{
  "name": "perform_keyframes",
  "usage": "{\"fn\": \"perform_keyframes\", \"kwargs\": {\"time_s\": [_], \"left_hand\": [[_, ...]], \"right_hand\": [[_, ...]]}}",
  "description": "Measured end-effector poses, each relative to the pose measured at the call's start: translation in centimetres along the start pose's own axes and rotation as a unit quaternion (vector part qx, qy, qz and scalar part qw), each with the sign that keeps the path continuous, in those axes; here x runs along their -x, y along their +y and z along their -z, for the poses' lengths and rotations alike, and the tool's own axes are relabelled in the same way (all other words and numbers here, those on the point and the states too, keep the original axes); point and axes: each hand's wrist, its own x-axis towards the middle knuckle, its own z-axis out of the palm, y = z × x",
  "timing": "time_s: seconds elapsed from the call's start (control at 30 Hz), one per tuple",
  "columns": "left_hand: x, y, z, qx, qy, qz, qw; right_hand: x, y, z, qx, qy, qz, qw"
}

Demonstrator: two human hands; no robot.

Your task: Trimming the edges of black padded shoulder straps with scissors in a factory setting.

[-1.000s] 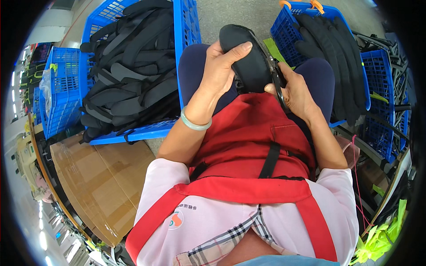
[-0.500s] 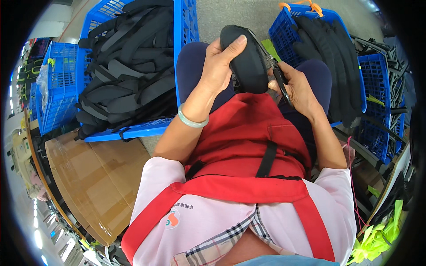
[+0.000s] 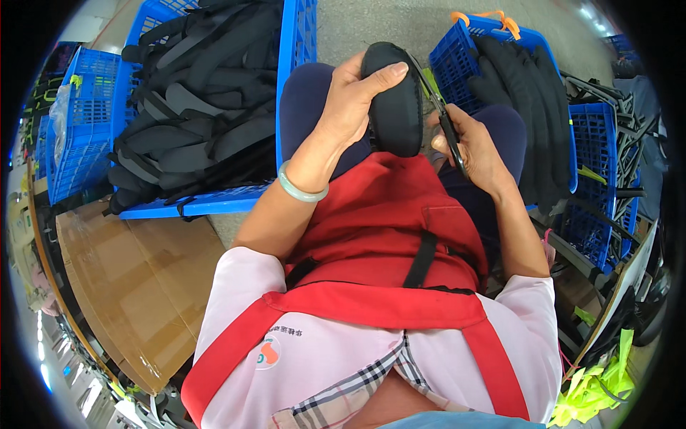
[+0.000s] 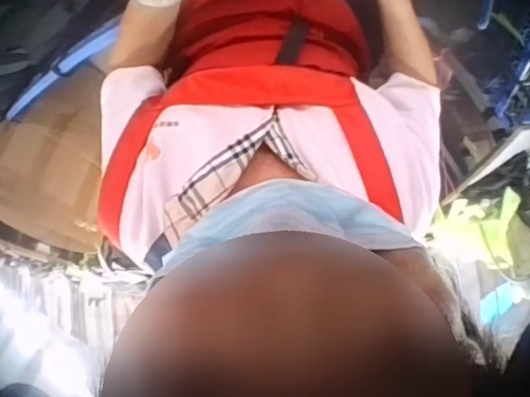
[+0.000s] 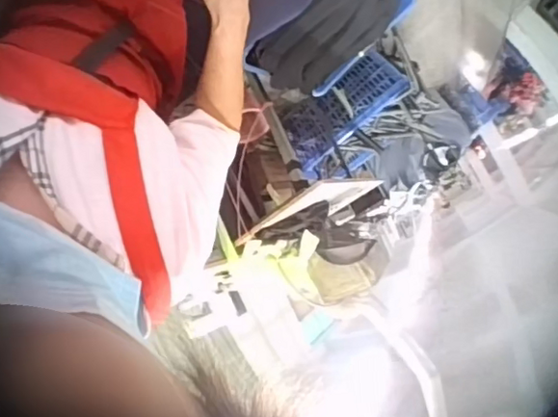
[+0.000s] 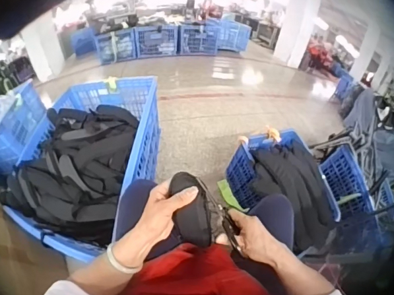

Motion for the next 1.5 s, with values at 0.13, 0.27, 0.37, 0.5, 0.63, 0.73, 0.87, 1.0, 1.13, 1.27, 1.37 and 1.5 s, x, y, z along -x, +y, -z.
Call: {"fn": "perform_keyframes", "kwargs": {"time_s": [0.13, 0.27, 0.37, 0.5, 0.63, 0.73, 0.87, 1.0, 1.13, 1.27, 1.37, 1.5], "left_hand": [[0.2, 0.0, 0.3, -0.014, -0.004, 0.003, 1.000], [0.4, -0.1, -0.1, -0.027, -0.021, 0.018, 0.999], [0.2, 0.0, 0.1, -0.009, -0.026, 0.026, 0.999], [0.2, 0.0, 0.1, -0.002, -0.009, 0.029, 1.000], [0.5, -0.2, -0.4, -0.022, -0.033, 0.035, 0.999], [0.5, -0.3, -0.5, -0.036, -0.038, 0.036, 0.998], [0.7, -0.4, -0.6, -0.049, -0.040, 0.031, 0.998], [0.8, -0.4, -0.7, -0.064, -0.043, 0.043, 0.996], [0.8, -0.5, -0.8, -0.071, -0.047, 0.058, 0.995], [0.8, -0.6, -0.7, -0.092, -0.070, 0.079, 0.990], [0.8, -0.7, -0.9, -0.058, -0.049, 0.066, 0.995], [0.7, -0.6, -0.8, -0.041, -0.042, 0.066, 0.996]], "right_hand": [[0.0, -1.1, 0.7, -0.038, -0.036, -0.025, 0.998], [0.2, -1.3, 1.1, -0.093, -0.067, -0.082, 0.990], [0.5, -1.4, 1.1, -0.056, -0.018, -0.081, 0.995], [1.1, -2.0, 1.4, 0.244, 0.116, -0.003, 0.963], [1.3, -2.8, 1.8, 0.318, 0.124, 0.003, 0.940], [1.1, -2.7, 2.3, 0.310, 0.096, -0.037, 0.945], [1.3, -2.6, 3.3, 0.285, 0.060, -0.047, 0.955], [1.8, -3.1, 3.7, 0.286, 0.052, -0.011, 0.957], [2.0, -3.8, 3.9, 0.289, 0.047, -0.019, 0.956], [1.8, -2.1, 4.6, 0.307, 0.039, -0.017, 0.951], [1.8, -1.8, 4.4, 0.261, 0.046, -0.017, 0.964], [2.9, -2.7, 3.4, 0.286, 0.086, -0.020, 0.954]]}}
